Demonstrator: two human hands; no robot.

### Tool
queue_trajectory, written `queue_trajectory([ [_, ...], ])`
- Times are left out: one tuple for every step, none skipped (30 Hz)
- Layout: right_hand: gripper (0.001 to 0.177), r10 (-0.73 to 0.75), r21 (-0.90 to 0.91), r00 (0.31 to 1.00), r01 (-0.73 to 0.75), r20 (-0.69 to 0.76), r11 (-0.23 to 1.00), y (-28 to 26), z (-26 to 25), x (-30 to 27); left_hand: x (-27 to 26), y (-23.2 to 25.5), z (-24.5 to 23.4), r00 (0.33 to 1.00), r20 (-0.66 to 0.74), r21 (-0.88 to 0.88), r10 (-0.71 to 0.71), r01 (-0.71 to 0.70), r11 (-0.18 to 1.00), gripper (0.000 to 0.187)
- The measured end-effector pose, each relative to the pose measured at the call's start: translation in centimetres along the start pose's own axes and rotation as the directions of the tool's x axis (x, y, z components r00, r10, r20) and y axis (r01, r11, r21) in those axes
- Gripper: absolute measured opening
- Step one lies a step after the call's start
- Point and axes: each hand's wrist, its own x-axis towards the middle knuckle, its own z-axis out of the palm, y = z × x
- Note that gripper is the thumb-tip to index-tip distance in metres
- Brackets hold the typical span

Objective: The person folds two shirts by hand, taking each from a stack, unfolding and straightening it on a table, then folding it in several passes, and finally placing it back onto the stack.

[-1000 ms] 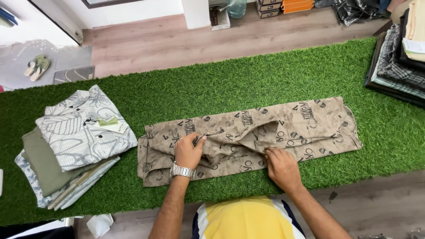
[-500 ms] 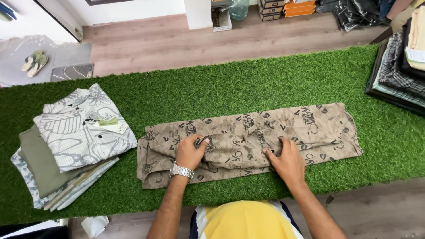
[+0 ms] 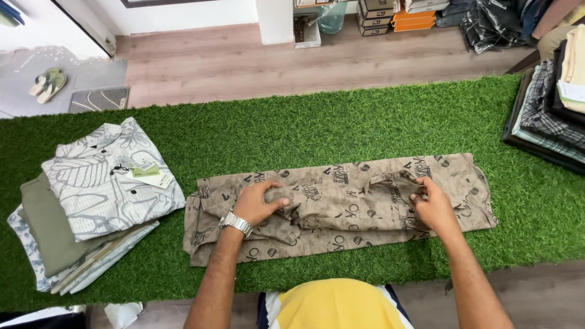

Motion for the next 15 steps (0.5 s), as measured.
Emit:
queue_trajectory([
  [0.033, 0.005, -0.097, 1.000, -0.004, 0.018, 0.995, 0.9, -0.5, 0.5, 0.2, -0.6, 0.0, 1.000, 0.012, -0.002, 0.003, -0.003, 1.000, 0.053],
  [0.032, 0.011, -0.194, 0.999, -0.003, 0.042, 0.981, 1.8, -0.8, 0.9, 0.1, -1.3, 0.0, 1.000, 0.022, -0.005, 0.000, 0.000, 1.000, 0.054],
  [0.032, 0.010, -0.193, 0.999, 0.000, 0.049, 0.981, 1.2, -1.4, 0.9, 0.2, -1.5, 0.1, 1.000, 0.019, -0.004, -0.007, 0.007, 1.000, 0.054],
  [0.032, 0.076, -0.129, 0.997, -0.072, 0.026, 0.989, 0.6, -1.9, 0.9, 0.3, -1.9, 0.1, 1.000, -0.003, 0.001, 0.006, -0.006, 1.000, 0.053],
  [0.034, 0.143, -0.064, 0.990, -0.143, 0.007, 0.988, -0.1, -2.4, 0.9, 0.3, -2.3, 0.2, 1.000, -0.025, 0.008, 0.019, -0.019, 1.000, 0.053],
  [0.034, 0.141, -0.064, 0.990, -0.140, 0.013, 0.988, 0.2, -2.9, 1.5, 0.3, -2.8, 0.3, 1.000, -0.028, 0.008, 0.013, -0.013, 1.000, 0.053],
  [0.034, 0.167, 0.067, 0.986, -0.165, -0.024, 0.984, 0.5, -3.4, 2.2, 0.4, -3.2, 0.6, 0.999, -0.033, 0.045, 0.010, -0.008, 0.999, 0.052],
  [0.034, 0.200, 0.198, 0.978, -0.184, -0.062, 0.963, 0.9, -4.1, 2.8, 0.6, -3.5, 0.9, 0.999, -0.035, 0.082, 0.012, -0.009, 0.997, 0.051],
  [0.034, 0.200, 0.198, 0.978, -0.184, -0.061, 0.963, 1.2, -4.6, 3.5, 0.8, -4.4, 1.3, 0.999, -0.035, 0.082, 0.011, -0.008, 0.997, 0.051],
  [0.034, 0.152, 0.281, 0.984, -0.119, -0.097, 0.952, 1.6, -5.4, 4.2, 1.2, -5.1, 1.8, 0.999, -0.047, 0.106, 0.007, -0.002, 0.994, 0.050],
  [0.035, 0.107, 0.358, 0.985, -0.051, -0.138, 0.932, 2.0, -6.1, 4.9, 1.5, -5.8, 2.3, 0.998, -0.059, 0.131, 0.004, 0.003, 0.991, 0.048],
  [0.035, 0.107, 0.357, 0.985, -0.051, -0.139, 0.933, 2.7, -6.8, 5.4, 1.5, -6.0, 2.5, 0.998, -0.059, 0.129, 0.006, 0.002, 0.992, 0.048],
  [0.031, 0.122, 0.372, 0.980, -0.056, -0.155, 0.927, 3.4, -7.4, 6.0, 1.4, -6.1, 2.7, 0.987, -0.154, 0.170, 0.053, -0.027, 0.985, 0.050],
  [0.028, 0.138, 0.387, 0.976, -0.064, -0.166, 0.920, 4.1, -7.8, 6.5, 1.1, -6.4, 2.8, 0.964, -0.245, 0.213, 0.099, -0.046, 0.976, 0.051],
  [0.028, 0.138, 0.386, 0.977, -0.066, -0.163, 0.920, 6.0, -8.0, 7.3, 0.3, -5.9, 3.1, 0.965, -0.245, 0.213, 0.096, -0.043, 0.976, 0.051],
])
